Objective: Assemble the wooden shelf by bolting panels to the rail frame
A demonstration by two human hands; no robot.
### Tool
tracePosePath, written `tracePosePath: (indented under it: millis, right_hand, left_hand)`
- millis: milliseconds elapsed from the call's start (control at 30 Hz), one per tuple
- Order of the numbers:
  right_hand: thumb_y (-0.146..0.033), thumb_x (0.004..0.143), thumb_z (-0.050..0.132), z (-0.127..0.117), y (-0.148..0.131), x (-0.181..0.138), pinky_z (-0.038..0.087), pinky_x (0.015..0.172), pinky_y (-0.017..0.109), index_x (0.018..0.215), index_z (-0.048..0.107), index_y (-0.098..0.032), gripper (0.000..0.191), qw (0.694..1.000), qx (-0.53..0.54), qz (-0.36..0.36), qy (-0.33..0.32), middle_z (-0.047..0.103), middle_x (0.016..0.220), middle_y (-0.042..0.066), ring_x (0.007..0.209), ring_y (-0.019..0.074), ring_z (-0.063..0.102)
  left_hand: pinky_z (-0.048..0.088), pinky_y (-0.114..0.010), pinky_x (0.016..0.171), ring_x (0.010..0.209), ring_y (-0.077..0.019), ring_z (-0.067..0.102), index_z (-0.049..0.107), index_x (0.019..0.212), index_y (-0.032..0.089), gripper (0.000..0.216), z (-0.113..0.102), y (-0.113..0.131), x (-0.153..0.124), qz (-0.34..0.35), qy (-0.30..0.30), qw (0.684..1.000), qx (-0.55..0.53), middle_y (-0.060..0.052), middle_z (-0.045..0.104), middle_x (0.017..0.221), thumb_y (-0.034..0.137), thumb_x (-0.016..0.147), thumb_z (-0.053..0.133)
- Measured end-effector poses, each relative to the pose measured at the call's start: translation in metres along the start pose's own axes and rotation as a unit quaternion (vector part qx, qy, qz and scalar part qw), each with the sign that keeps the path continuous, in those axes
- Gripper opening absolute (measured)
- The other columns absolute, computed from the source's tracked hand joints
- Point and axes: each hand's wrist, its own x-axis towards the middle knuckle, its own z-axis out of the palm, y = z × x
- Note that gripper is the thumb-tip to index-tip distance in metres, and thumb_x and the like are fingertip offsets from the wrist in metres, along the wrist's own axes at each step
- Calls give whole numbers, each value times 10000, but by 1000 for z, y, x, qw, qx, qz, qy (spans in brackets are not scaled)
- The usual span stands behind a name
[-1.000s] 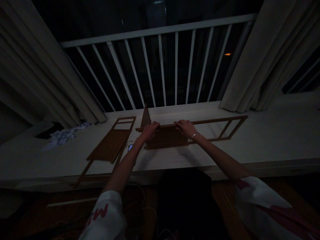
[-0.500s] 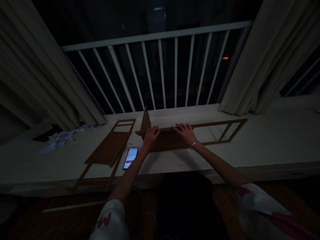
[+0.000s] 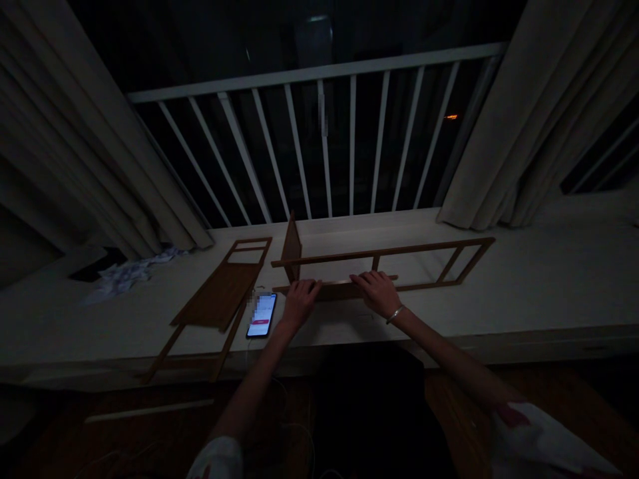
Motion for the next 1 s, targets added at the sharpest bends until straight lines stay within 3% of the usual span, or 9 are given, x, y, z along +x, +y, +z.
tracePosePath:
  millis: [233,467,700,1000]
  right_hand:
    - [-141,845,451,5,-24,-73,292,834,351,1121,581,-256,326,1000,28,12,-9,591,962,75,951,232,454]
    - [-118,822,472,21,-49,-127,324,821,359,1149,572,-297,386,996,70,53,-16,601,968,65,925,231,478]
    - [-108,782,509,43,-66,-158,343,810,369,1159,569,-309,431,993,94,66,-20,609,986,64,912,233,483]
    - [-105,756,540,60,-84,-174,346,778,376,1110,592,-330,423,993,84,79,-36,627,970,52,896,236,500]
  left_hand:
    - [396,-382,849,982,-218,504,493,1179,211,397,-3,45,-68,-15,-40,999,-12,-87,574,1057,99,806,418]
    - [407,-386,851,965,-207,505,512,1163,218,418,13,75,-115,-48,-75,995,-49,-81,568,1060,76,778,435]
    - [422,-364,808,936,-199,515,538,1145,229,407,33,89,-146,-49,-61,994,-70,-81,576,1026,76,784,430]
    - [424,-367,819,933,-194,516,548,1136,235,446,51,92,-170,-70,-62,993,-73,-76,574,1001,44,755,420]
